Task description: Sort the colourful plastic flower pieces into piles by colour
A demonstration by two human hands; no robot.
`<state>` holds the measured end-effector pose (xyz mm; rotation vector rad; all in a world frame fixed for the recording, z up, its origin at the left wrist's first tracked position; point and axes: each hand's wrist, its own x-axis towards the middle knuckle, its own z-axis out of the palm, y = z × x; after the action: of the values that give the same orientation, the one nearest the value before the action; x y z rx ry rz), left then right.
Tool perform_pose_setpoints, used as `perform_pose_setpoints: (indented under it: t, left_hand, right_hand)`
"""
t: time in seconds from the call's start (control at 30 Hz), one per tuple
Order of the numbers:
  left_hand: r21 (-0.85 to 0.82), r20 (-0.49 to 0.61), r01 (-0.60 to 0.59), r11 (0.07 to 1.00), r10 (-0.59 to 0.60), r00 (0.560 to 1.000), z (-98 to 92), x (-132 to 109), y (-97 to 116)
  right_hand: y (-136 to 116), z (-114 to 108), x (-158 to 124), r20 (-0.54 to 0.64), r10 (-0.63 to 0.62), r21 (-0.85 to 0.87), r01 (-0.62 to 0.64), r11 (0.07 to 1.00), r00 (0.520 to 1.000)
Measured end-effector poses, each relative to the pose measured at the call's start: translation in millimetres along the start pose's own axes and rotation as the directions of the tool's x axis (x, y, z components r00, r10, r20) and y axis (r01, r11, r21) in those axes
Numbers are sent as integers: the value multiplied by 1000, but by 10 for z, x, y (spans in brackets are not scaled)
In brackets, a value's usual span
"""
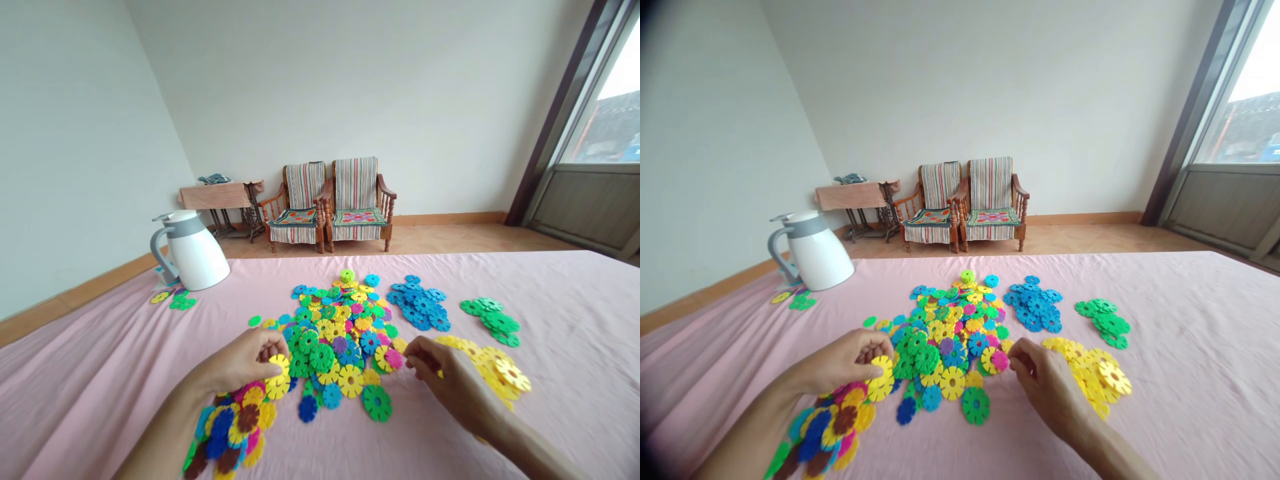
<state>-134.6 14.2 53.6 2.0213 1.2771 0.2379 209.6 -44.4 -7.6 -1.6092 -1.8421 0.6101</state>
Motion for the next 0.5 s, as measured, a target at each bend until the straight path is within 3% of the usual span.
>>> perform_pose_setpoints:
  t: [0.13,0.27,0.37,0.5]
  left_hand:
    - [186,-12,57,981,-56,998,45,-50,-20]
    - [275,-48,49,960,-37,998,62,-54,-29]
    - [236,-54,25,972,-12,998,51,-44,6]
    - [31,-108,-29,999,32,994,126,37,119]
  right_hand:
    - [13,6,-5,1,-7,-13,7,1000,1000]
    - [15,22,-8,1,-19,-15,19,1000,1000]
    - [27,0,11,-48,-28,2,28,1000,998]
    - [124,-174,77,-187,-22,50,31,998,982]
